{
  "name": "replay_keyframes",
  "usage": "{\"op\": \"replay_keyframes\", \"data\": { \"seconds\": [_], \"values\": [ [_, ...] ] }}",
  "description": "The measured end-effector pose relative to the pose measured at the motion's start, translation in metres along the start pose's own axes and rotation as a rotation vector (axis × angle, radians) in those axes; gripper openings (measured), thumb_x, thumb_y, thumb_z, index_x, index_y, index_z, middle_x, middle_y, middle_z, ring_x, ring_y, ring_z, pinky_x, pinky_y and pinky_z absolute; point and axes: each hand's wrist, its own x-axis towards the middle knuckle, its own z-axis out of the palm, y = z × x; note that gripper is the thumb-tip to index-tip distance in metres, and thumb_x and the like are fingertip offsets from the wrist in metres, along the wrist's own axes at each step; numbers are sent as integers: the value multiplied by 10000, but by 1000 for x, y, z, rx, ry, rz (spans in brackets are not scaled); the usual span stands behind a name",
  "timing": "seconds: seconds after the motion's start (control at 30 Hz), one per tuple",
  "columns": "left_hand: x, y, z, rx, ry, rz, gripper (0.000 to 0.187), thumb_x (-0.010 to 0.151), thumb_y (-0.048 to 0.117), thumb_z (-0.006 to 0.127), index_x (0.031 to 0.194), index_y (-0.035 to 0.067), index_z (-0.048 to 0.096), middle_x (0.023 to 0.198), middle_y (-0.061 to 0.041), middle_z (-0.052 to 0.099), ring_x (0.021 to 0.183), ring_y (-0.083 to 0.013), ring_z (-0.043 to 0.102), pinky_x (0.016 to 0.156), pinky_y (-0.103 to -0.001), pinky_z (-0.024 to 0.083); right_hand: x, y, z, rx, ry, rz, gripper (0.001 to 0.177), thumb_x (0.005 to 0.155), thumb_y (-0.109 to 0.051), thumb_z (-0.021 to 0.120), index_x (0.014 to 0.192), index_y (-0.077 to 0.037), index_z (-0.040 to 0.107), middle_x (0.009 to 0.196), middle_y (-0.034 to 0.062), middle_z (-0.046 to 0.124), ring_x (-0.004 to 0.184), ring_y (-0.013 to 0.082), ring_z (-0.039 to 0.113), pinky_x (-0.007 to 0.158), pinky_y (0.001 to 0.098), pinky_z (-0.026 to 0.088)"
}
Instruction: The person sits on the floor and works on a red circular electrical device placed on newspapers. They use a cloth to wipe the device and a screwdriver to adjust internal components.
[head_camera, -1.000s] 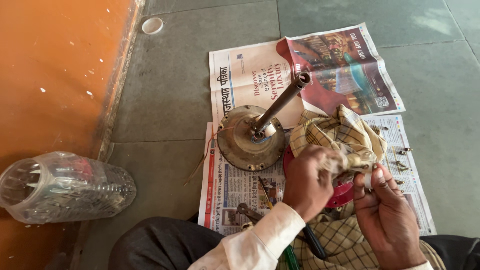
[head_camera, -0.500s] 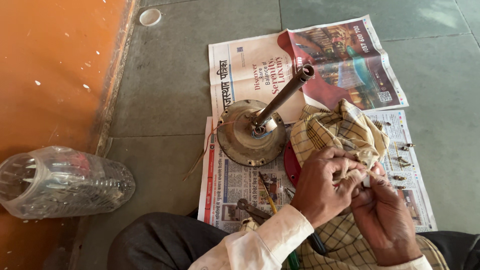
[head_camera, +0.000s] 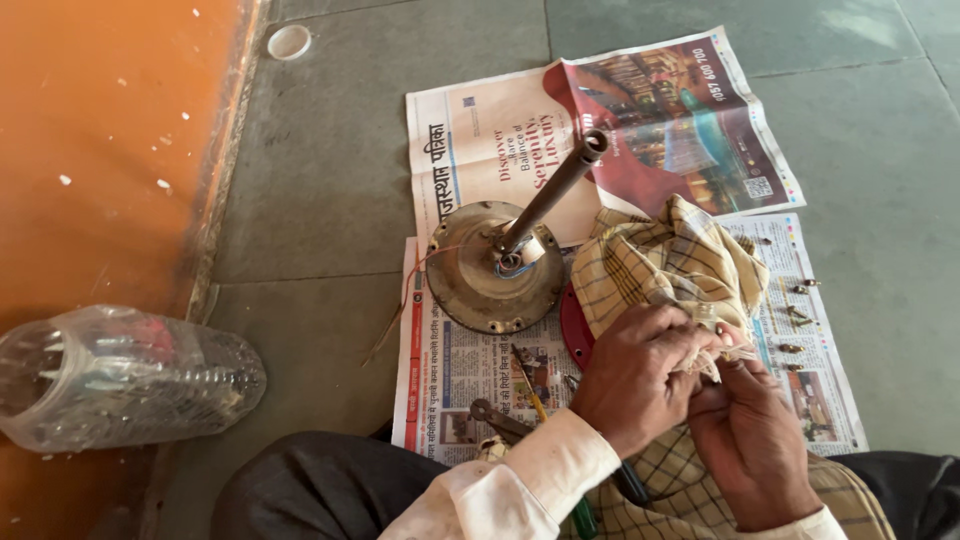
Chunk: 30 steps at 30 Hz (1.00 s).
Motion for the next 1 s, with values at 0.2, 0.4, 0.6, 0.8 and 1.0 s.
{"op": "replay_keyframes", "data": {
  "seconds": [0.2,0.4,0.6,0.8,1.0],
  "values": [
    [5,-14,-2,-114,-79,39,237,921,-7,704,1153,38,724,1088,-128,666,1047,-308,674,935,-395,573,6,-5,-7,88,46,96,337,1079,-70,450,1398,-54,558,1241,58,669,1039,131,671,863,282,568],
    [6,-25,-1,-129,-159,11,234,933,-28,661,1147,44,722,1110,-122,708,1008,-268,715,898,-351,605,9,-2,-11,121,79,106,339,1040,-66,496,1369,-61,578,1212,43,679,1023,139,678,875,280,579],
    [7,-12,-4,-240,-77,-165,155,926,-20,687,1068,12,742,1068,-125,723,938,-276,743,820,-360,609,7,-2,-5,43,-7,28,224,1063,-61,530,1272,-27,603,1115,76,681,948,191,692,846,310,588],
    [4,6,7,-227,15,-218,181,881,-12,721,1055,19,762,1097,-145,714,949,-283,740,821,-357,605,-6,6,7,-43,-73,-146,239,1061,24,538,1275,34,643,1104,154,703,897,203,678,798,340,580],
    [5,-7,6,-274,3,-199,269,813,-87,744,1029,69,782,1138,-112,723,998,-210,736,863,-315,637,-10,-5,25,7,-76,-73,263,1018,33,532,1272,52,600,1197,157,702,1053,214,695,947,350,573]
  ]
}}
